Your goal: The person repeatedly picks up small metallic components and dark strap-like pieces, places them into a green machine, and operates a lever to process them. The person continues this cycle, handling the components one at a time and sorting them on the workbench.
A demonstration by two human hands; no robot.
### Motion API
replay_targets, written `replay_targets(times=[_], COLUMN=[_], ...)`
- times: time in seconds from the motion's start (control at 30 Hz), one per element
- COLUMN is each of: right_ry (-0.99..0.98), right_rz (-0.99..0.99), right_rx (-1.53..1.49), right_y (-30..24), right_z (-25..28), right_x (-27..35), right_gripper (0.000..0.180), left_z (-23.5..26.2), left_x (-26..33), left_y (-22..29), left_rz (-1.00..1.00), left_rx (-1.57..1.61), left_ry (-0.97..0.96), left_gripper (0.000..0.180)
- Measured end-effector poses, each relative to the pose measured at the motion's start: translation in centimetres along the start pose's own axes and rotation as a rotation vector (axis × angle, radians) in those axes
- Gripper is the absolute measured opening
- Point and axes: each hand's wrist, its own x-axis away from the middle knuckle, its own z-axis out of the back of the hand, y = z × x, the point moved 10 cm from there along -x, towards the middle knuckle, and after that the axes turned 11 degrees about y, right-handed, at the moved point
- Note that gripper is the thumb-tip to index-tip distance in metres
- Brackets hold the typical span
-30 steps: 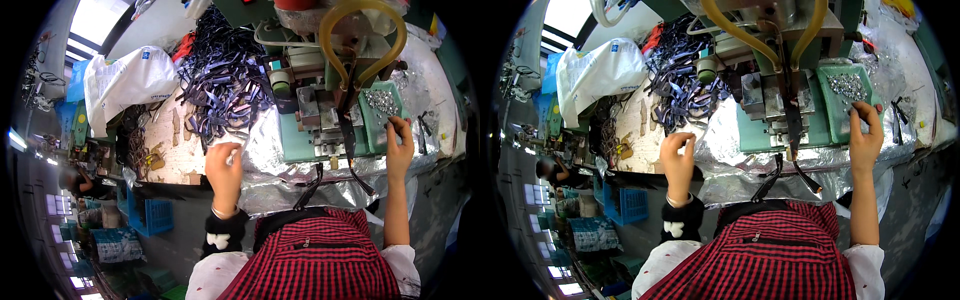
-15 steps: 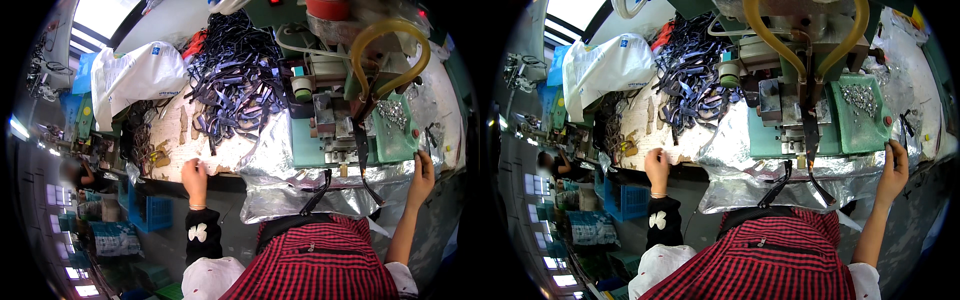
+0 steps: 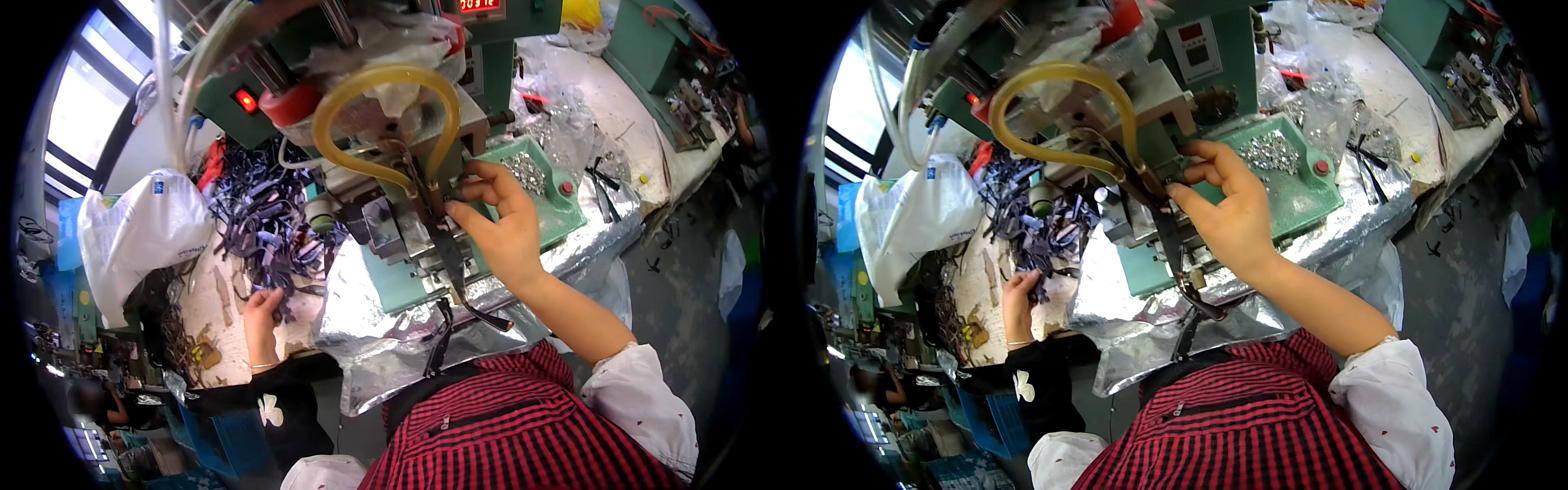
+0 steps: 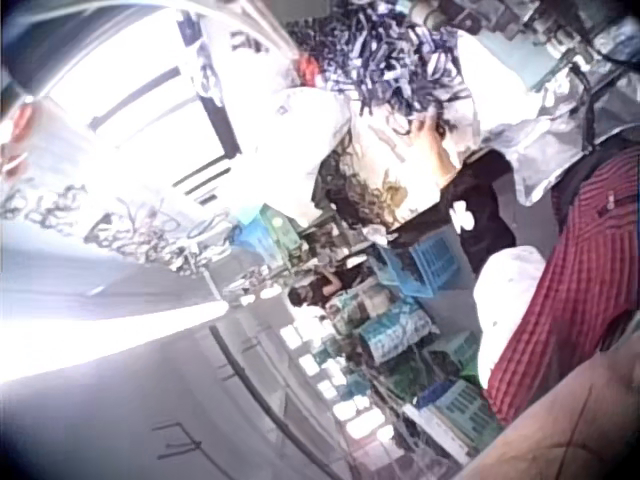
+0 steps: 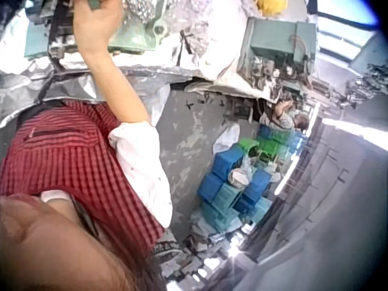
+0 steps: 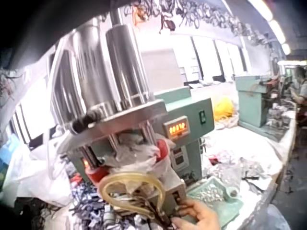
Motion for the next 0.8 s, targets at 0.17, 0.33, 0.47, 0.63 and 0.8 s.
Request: replay_targets(times=[0.17,0.33,0.47,0.63,0.8], right_ry=[-0.037,-0.109,-0.243,-0.033,-0.147], right_rz=[-0.115,-0.267,-0.034,0.124,0.219], right_rx=[-0.032,-0.203,0.062,0.528,0.772], right_y=[0.5,-0.9,-4.6,2.1,5.0], right_z=[-0.4,-2.0,-1.1,5.7,7.8], right_x=[0.7,1.5,3.2,-1.6,0.6], right_gripper=[0.048,0.062,0.06,0.032,0.03], left_z=[-6.7,-10.9,-6.9,-17.9,-21.2], left_x=[2.4,4.7,10.6,28.0,29.8], left_y=[1.5,8.0,15.7,23.6,22.6], left_rz=[0.457,0.144,-0.555,-1.599,-1.675], left_rx=[0.573,0.782,0.504,-0.14,-0.079], left_ry=[-0.151,-0.1,0.398,-0.121,-0.098], left_gripper=[0.012,0.014,0.015,0.014,0.028])
